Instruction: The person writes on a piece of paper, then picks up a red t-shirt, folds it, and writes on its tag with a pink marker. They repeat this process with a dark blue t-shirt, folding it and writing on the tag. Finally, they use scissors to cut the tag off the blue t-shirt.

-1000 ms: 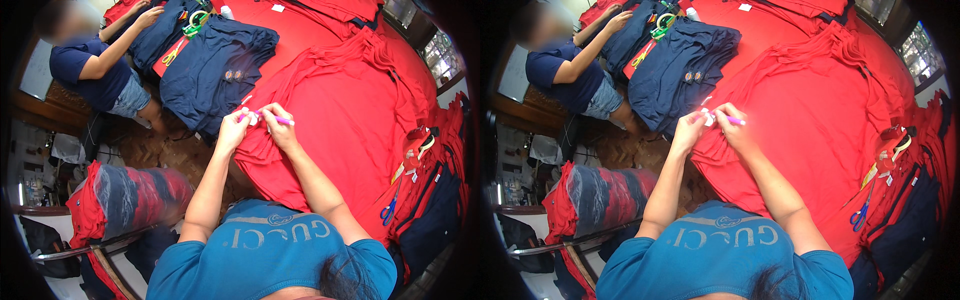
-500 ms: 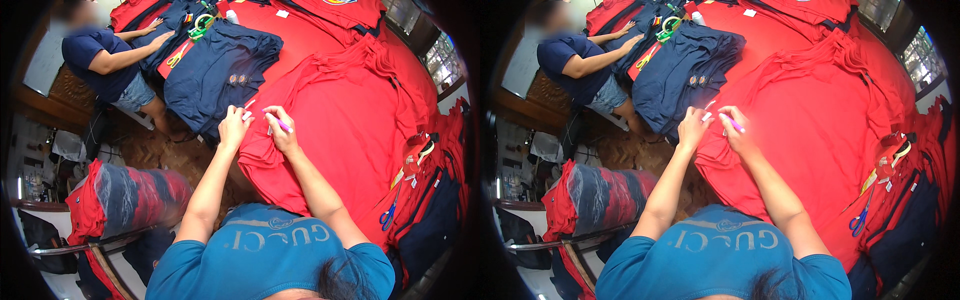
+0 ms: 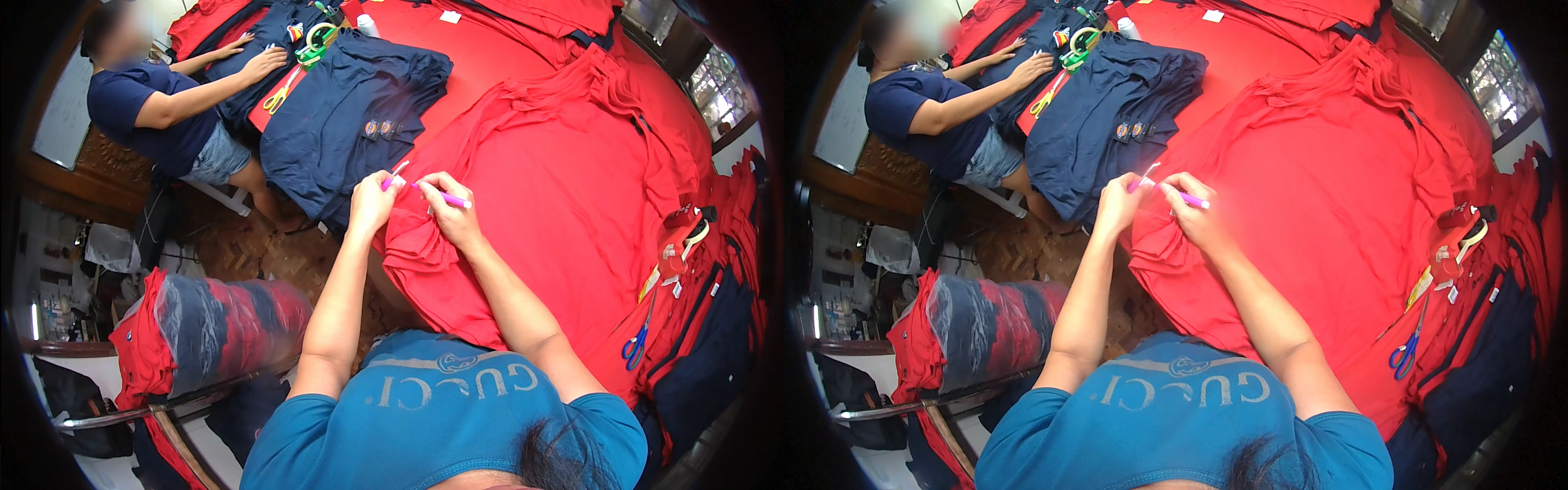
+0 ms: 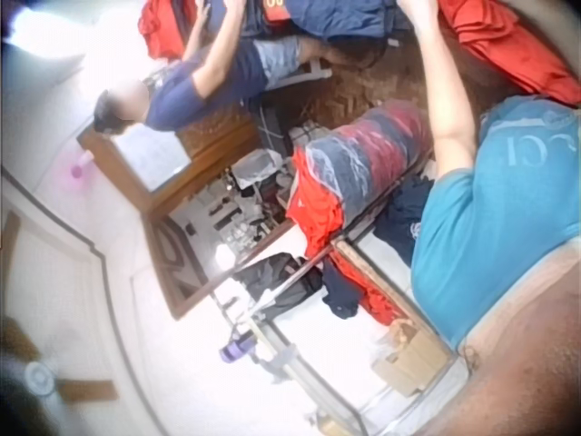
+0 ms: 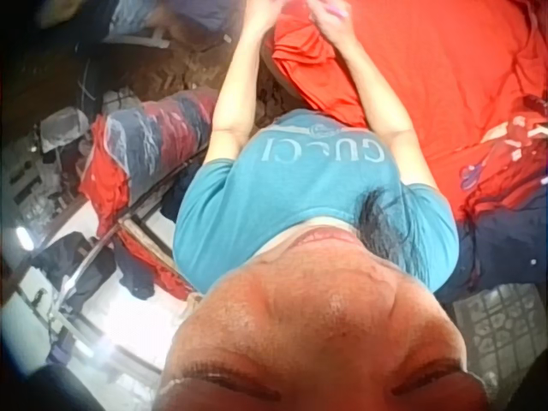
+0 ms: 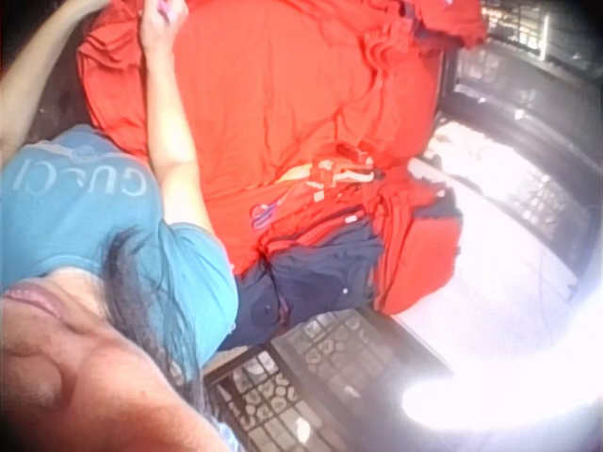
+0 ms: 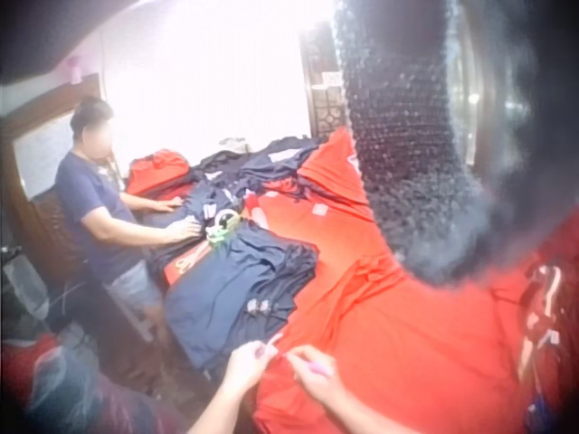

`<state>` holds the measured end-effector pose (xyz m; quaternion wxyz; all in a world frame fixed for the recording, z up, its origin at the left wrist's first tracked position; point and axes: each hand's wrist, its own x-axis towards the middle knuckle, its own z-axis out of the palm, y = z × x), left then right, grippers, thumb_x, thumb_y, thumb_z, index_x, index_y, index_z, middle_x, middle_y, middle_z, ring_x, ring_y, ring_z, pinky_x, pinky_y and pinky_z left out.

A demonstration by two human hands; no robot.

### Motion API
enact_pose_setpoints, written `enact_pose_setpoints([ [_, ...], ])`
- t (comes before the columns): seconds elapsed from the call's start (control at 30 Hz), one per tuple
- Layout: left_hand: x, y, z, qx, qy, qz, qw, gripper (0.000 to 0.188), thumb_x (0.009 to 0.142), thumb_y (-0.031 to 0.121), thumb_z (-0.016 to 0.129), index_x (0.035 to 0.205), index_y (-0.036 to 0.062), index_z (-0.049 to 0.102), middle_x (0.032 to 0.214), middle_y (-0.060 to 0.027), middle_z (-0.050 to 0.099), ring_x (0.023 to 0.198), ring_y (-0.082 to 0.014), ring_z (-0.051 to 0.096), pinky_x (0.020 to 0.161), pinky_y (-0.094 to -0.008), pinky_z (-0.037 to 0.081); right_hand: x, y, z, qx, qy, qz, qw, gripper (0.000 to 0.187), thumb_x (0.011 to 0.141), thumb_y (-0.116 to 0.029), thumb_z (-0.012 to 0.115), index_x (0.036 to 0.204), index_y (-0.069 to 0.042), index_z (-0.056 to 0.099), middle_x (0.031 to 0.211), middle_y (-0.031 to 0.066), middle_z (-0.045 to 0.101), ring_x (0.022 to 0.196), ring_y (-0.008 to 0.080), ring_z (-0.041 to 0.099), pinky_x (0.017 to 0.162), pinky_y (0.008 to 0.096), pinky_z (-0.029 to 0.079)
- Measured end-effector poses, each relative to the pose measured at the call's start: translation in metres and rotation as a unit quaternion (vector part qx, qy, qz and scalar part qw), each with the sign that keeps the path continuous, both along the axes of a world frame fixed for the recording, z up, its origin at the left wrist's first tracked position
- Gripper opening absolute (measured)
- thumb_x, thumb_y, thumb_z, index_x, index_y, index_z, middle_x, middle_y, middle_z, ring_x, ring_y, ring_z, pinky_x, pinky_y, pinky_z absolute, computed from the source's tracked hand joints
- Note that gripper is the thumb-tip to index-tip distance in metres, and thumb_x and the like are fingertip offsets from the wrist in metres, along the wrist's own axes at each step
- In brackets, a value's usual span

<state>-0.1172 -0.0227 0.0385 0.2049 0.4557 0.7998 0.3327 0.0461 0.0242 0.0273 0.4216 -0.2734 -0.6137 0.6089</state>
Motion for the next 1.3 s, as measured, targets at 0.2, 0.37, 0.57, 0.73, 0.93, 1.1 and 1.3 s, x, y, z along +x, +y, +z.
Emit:
enact_pose_setpoints([
  [0.2, 0.002, -0.007, 0.010, 0.025, -0.230, -0.049, 0.972, 0.018, 0.092, 0.011, 0.061, 0.099, -0.0037, 0.069, 0.082, -0.0021, 0.066, 0.073, -0.0068, 0.057, 0.067, -0.0233, 0.046, -0.005, -0.001, 0.002, 0.004, 0.009, -0.003, 1.000, 0.016, 0.094, -0.013, 0.059, 0.096, 0.001, 0.065, 0.075, 0.0045, 0.064, 0.062, 0.0077, 0.057, 0.056, 0.0239, 0.047],
  [0.37, 0.009, -0.012, 0.012, 0.052, -0.276, -0.051, 0.958, 0.016, 0.092, 0.009, 0.060, 0.098, -0.0040, 0.068, 0.084, -0.0027, 0.067, 0.075, -0.0077, 0.058, 0.069, -0.0228, 0.046, -0.004, -0.001, 0.000, 0.004, 0.058, -0.025, 0.998, 0.016, 0.095, -0.013, 0.058, 0.101, 0.001, 0.064, 0.085, 0.0066, 0.066, 0.070, 0.0095, 0.061, 0.061, 0.0242, 0.048],
  [0.57, 0.057, -0.040, 0.016, 0.045, -0.115, -0.111, 0.986, 0.019, 0.089, 0.010, 0.057, 0.099, -0.0025, 0.068, 0.083, -0.0151, 0.070, 0.080, -0.0184, 0.067, 0.075, -0.0329, 0.050, 0.004, -0.002, 0.006, 0.098, -0.089, -0.021, 0.991, 0.031, 0.097, -0.025, 0.057, 0.120, -0.004, 0.054, 0.086, 0.0106, 0.063, 0.071, 0.0175, 0.063, 0.064, 0.0311, 0.048],
  [0.73, 0.043, -0.054, 0.028, -0.014, 0.105, -0.068, 0.992, 0.023, 0.089, 0.020, 0.060, 0.098, 0.0000, 0.067, 0.087, -0.0224, 0.068, 0.089, -0.0389, 0.065, 0.080, -0.0438, 0.051, 0.011, 0.011, -0.006, 0.066, -0.044, 0.020, 0.997, 0.030, 0.100, -0.029, 0.050, 0.114, -0.003, 0.058, 0.075, 0.0028, 0.058, 0.068, 0.0078, 0.054, 0.060, 0.0225, 0.041],
  [0.93, 0.016, -0.045, 0.030, -0.100, -0.032, -0.080, 0.991, 0.025, 0.089, 0.027, 0.064, 0.093, 0.0038, 0.069, 0.075, -0.0175, 0.068, 0.074, -0.0361, 0.067, 0.068, -0.0402, 0.051, 0.015, 0.022, -0.009, -0.075, 0.015, 0.090, 0.993, 0.023, 0.098, -0.023, 0.053, 0.105, -0.003, 0.062, 0.075, -0.0004, 0.058, 0.063, 0.0037, 0.047, 0.056, 0.0198, 0.036],
  [1.1, 0.014, -0.025, -0.022, 0.054, 0.174, -0.023, 0.983, 0.025, 0.087, 0.026, 0.069, 0.091, 0.0027, 0.060, 0.081, -0.0183, 0.066, 0.081, -0.0371, 0.065, 0.072, -0.0445, 0.051, 0.015, 0.019, -0.002, -0.025, -0.020, 0.091, 0.995, 0.024, 0.099, -0.022, 0.053, 0.102, -0.002, 0.066, 0.078, -0.0004, 0.060, 0.063, 0.0037, 0.048, 0.057, 0.0199, 0.037],
  [1.3, 0.011, -0.022, -0.009, 0.005, -0.087, 0.018, 0.996, 0.021, 0.091, 0.019, 0.065, 0.097, -0.0011, 0.065, 0.082, -0.0092, 0.066, 0.078, -0.0139, 0.059, 0.071, -0.0304, 0.048, 0.009, 0.015, -0.005, 0.047, 0.026, 0.080, 0.995, 0.024, 0.098, -0.021, 0.054, 0.099, -0.001, 0.068, 0.080, 0.0010, 0.063, 0.066, 0.0051, 0.053, 0.059, 0.0203, 0.040],
])
